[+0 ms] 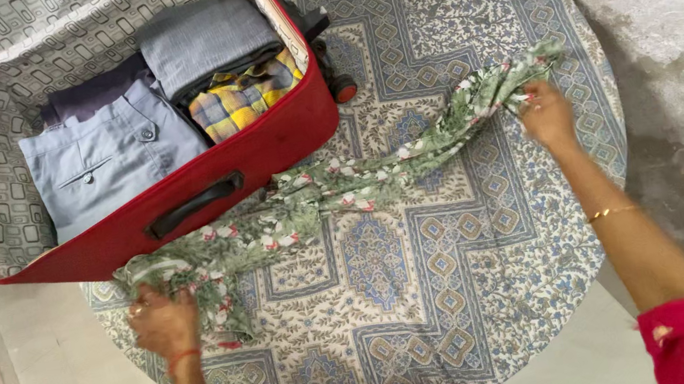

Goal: The person folds a floral garment by hand and places it into a suitcase before closing the lid and zipping it.

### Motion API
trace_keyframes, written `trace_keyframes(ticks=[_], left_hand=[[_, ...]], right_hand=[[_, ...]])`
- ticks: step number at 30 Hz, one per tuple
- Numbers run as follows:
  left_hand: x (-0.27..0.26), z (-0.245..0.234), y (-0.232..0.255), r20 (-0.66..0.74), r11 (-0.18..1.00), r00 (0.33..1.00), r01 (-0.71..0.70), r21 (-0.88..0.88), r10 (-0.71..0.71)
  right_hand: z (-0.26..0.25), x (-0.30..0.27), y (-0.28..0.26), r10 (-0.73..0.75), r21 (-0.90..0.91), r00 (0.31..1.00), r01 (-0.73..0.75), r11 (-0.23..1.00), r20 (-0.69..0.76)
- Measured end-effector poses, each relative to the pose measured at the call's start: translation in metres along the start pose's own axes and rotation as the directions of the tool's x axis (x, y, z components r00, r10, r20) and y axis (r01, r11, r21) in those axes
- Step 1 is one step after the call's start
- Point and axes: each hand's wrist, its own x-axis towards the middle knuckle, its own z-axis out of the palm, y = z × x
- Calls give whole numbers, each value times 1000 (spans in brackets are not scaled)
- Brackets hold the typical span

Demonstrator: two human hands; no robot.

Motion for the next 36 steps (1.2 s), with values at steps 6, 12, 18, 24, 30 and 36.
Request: trace_keyframes(ticks=[6,12,18,24,30,36], left_hand=[[-93,75,96,-284,598,740,-664,-448,609],[-86,111,129,-266,669,752,-658,-346,603],[-57,128,124,-210,749,788,-616,-244,579],[-61,107,108,-163,771,843,-536,-344,513],[-99,43,89,134,689,851,-308,-656,508],[-124,76,90,-277,437,576,-791,-429,769]], right_hand=[[117,-157,-44,-520,57,778,537,842,351],[156,-220,-105,-451,-94,702,590,802,551],[201,-208,-106,-558,-137,762,623,770,330],[195,-170,-87,-565,-134,756,630,765,330],[118,-108,-68,-213,-324,970,241,915,118],[90,-138,-86,-684,-589,712,487,645,-159]])
